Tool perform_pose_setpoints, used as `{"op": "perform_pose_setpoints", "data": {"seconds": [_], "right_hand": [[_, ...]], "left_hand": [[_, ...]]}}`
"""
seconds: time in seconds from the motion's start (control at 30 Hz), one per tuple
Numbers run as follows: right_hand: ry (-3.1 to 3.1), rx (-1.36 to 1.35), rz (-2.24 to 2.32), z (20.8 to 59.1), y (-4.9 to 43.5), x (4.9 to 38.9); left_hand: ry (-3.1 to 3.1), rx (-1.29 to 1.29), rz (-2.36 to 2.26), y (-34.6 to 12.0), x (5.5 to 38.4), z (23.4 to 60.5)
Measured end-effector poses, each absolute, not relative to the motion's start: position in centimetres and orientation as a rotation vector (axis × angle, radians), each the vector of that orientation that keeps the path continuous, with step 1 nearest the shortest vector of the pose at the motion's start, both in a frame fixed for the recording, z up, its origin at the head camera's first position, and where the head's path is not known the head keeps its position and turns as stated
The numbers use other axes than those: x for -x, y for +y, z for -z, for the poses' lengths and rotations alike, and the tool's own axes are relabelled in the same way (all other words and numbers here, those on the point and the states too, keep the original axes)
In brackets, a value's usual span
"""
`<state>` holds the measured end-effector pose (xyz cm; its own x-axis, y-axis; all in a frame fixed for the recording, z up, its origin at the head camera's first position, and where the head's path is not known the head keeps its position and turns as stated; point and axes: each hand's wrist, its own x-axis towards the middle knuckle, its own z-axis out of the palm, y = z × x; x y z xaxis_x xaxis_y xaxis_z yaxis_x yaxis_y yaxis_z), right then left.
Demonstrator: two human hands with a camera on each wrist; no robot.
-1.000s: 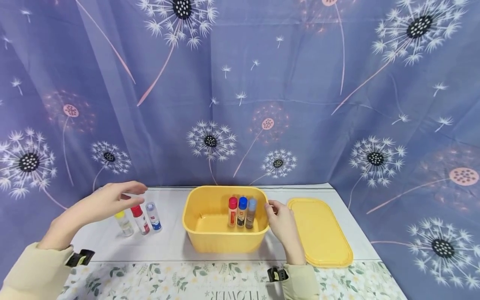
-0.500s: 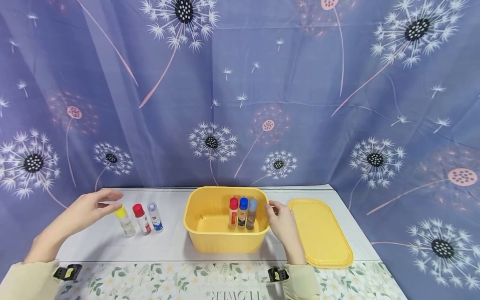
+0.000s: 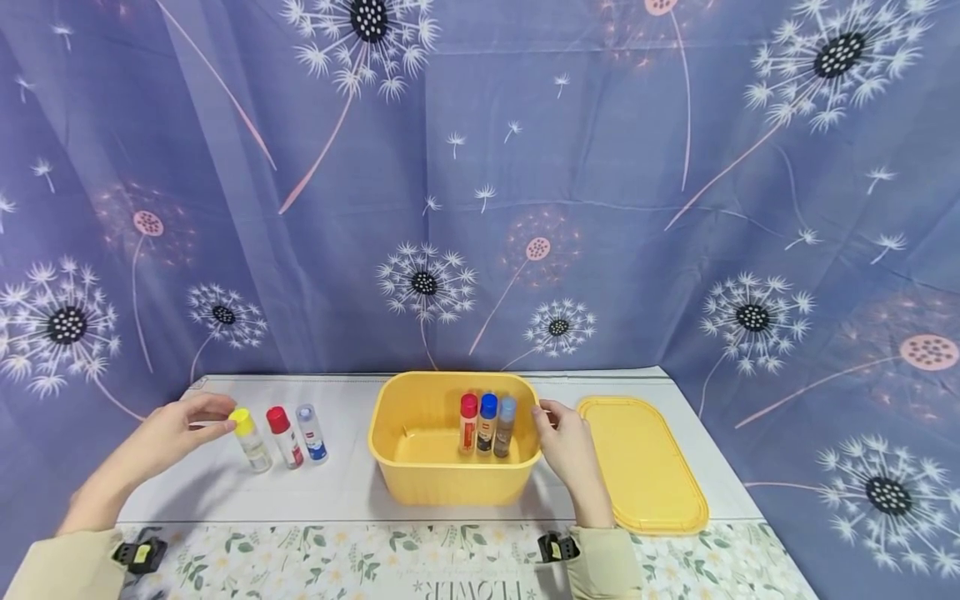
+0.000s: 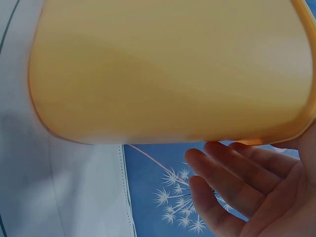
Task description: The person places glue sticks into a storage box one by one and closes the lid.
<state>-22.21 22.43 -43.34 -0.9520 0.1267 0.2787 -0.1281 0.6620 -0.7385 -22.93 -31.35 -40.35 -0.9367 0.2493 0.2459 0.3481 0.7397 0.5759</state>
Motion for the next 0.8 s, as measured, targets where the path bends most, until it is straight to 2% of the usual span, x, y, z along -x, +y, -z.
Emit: {"op": "perform_pose_setpoints", "data": {"seconds": [0.8], "right_hand": [[-2.547,-0.023,-1.2,43.5,22.5,22.1]], "left_hand": [[-2.776,0.428,1.031,-31.0,23.7,42.8]]}}
